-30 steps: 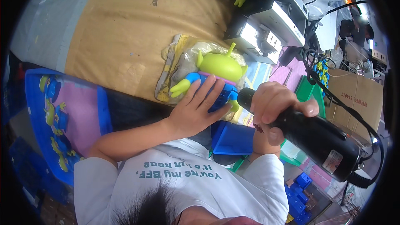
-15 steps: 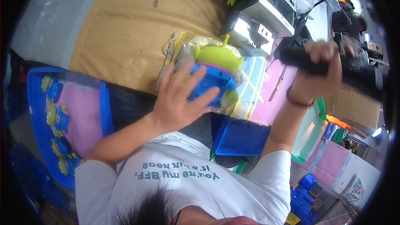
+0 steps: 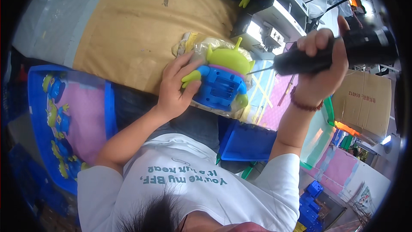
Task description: Assembling plastic toy aliens using a power screwdriver on a production line.
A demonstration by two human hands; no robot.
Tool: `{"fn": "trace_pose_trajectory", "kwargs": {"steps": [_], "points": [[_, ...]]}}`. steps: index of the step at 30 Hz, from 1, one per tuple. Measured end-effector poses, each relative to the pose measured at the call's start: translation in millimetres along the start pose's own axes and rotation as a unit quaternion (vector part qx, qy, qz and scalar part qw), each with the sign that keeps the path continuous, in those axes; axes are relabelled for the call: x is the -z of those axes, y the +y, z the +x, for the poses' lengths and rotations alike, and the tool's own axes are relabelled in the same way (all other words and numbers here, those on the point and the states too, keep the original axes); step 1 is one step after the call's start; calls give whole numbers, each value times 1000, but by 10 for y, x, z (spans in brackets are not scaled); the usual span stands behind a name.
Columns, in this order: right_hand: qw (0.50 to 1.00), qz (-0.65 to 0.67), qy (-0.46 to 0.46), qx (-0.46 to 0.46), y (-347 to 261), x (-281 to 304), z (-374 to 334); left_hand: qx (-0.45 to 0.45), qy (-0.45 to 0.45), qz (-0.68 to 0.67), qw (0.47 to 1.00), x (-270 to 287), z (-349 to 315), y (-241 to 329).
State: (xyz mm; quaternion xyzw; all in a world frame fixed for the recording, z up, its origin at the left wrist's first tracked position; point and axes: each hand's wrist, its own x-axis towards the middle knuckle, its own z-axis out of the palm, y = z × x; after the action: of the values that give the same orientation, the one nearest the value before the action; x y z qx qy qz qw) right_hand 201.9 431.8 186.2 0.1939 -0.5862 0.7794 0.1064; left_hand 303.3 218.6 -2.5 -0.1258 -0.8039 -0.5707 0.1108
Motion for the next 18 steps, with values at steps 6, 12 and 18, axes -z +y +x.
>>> {"fn": "trace_pose_trajectory", "kwargs": {"steps": [6, 12, 18], "points": [[997, 24, -75, 20, 103, -373, -289, -8, 19, 18, 1000, 51, -11, -5], [993, -28, -108, 31, 235, -467, -348, -14, 25, 12, 1000, 58, 1, 2], [975, 22, -200, 96, 656, -385, -424, -3, 25, 5, 1000, 78, 10, 11]]}}
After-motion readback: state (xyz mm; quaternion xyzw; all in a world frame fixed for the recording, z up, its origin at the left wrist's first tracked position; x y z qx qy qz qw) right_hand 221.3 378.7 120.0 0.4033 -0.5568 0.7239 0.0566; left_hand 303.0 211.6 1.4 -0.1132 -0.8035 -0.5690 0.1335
